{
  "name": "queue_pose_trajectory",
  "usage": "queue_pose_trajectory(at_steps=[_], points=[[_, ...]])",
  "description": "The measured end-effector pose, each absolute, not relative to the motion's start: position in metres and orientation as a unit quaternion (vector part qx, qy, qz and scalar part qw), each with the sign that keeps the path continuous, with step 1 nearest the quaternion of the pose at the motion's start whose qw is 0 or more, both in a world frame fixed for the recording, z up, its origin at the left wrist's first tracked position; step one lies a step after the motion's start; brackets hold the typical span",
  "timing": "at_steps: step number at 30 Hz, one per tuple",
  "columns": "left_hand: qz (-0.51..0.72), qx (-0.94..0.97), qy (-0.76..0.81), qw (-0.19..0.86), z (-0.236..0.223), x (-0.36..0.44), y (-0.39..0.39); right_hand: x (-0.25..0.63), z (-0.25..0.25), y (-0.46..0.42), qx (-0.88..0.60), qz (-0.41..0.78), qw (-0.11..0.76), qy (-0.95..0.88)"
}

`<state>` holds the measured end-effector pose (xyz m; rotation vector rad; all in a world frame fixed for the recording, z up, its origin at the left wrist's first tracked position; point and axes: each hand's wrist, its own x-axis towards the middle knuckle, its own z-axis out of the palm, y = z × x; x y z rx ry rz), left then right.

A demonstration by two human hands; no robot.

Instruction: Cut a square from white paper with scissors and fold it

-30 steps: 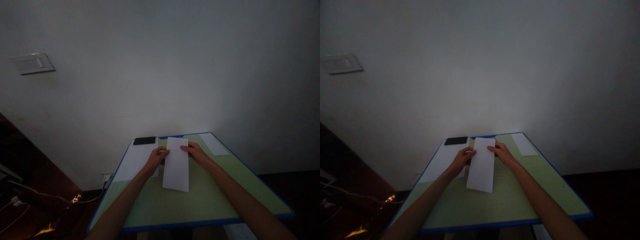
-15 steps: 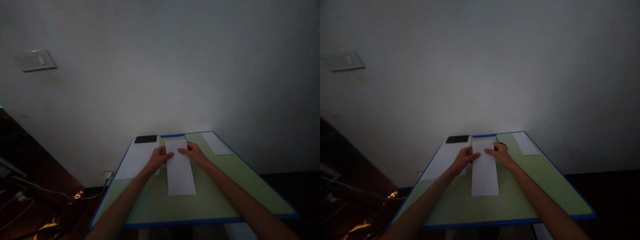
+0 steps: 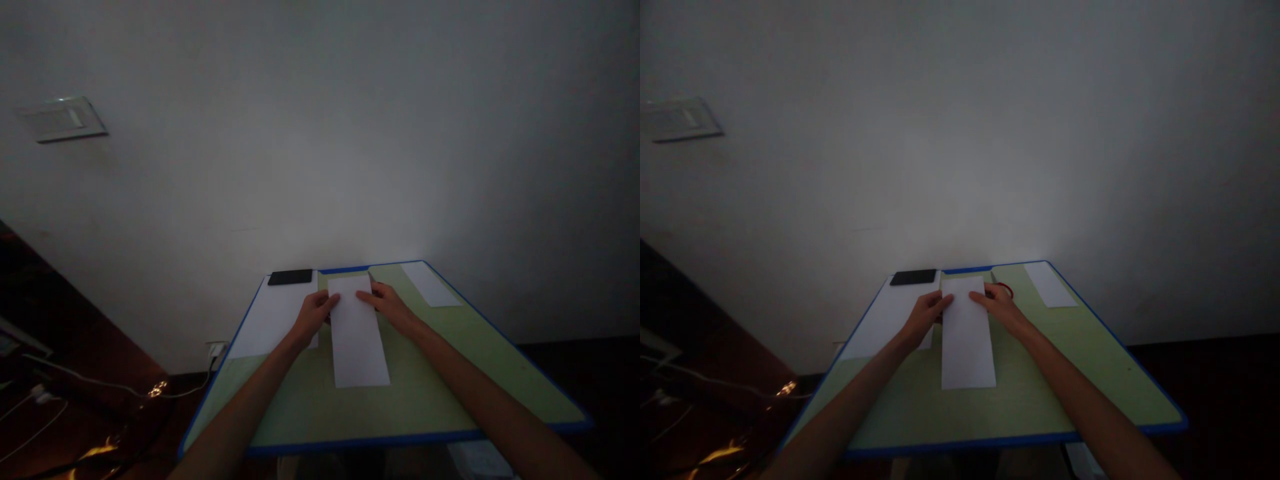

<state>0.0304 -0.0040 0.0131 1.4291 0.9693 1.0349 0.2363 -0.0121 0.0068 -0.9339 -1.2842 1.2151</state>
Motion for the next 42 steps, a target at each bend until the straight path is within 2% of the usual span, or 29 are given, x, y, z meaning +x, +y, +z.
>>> queue_pose_trajectory(at_steps=[6, 12, 21, 42], points=[[0.455, 0.587, 0.413, 0.527, 0.014, 0.031, -0.004, 0.236, 0.003, -0.012, -0.349, 0.544, 0.511, -0.567], [0.408, 0.598, 0.419, 0.548, 0.015, 0.029, -0.005, 0.239, 0.007, -0.011, -0.371, 0.505, 0.585, -0.516], [0.425, 0.593, 0.390, 0.562, 0.022, 0.031, -0.012, 0.243, 0.009, -0.009, -0.383, 0.492, 0.623, -0.473], [0.445, 0.604, 0.377, 0.543, 0.022, 0.030, -0.011, 0.241, 0.008, -0.009, -0.393, 0.510, 0.640, -0.419]])
